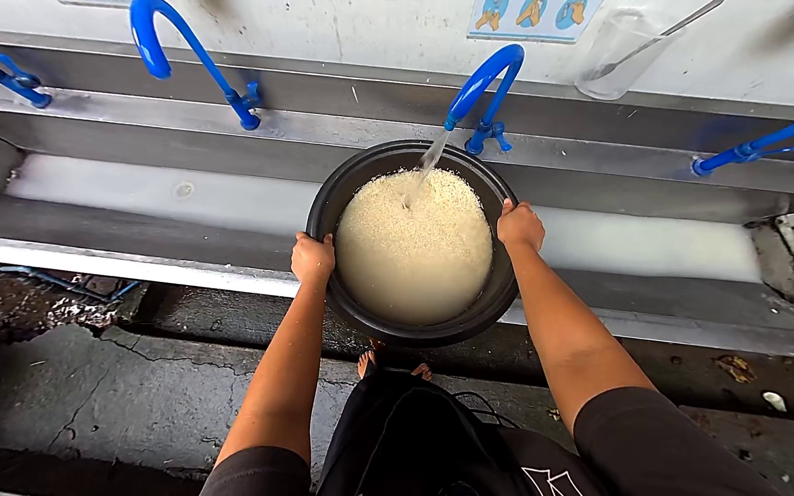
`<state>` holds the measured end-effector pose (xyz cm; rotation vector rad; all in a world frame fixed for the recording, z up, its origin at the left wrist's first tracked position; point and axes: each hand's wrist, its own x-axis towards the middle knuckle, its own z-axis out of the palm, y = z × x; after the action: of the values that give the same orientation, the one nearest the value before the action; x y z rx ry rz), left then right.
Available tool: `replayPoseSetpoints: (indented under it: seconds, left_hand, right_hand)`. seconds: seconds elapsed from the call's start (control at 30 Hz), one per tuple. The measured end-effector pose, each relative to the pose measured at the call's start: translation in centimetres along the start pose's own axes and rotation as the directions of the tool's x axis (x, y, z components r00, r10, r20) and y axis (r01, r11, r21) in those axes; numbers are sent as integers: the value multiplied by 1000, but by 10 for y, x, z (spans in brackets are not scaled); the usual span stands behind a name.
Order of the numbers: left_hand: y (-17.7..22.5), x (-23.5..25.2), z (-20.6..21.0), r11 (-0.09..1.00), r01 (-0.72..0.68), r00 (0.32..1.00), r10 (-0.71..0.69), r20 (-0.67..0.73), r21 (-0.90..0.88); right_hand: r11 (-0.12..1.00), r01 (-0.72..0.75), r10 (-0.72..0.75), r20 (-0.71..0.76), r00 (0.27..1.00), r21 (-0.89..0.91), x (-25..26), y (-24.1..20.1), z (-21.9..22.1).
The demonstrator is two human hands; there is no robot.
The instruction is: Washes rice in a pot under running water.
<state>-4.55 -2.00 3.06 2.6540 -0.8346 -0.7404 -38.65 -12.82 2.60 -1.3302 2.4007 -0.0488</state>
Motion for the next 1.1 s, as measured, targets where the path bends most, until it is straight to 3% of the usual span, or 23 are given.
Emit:
replayPoseSetpoints:
  seconds: [1.1]
  left_hand:
    - [1,0,0,1000,-2,1000,2,3,-1]
  right_hand:
    - [1000,-1,1,-11,1000,0,0,-1,1]
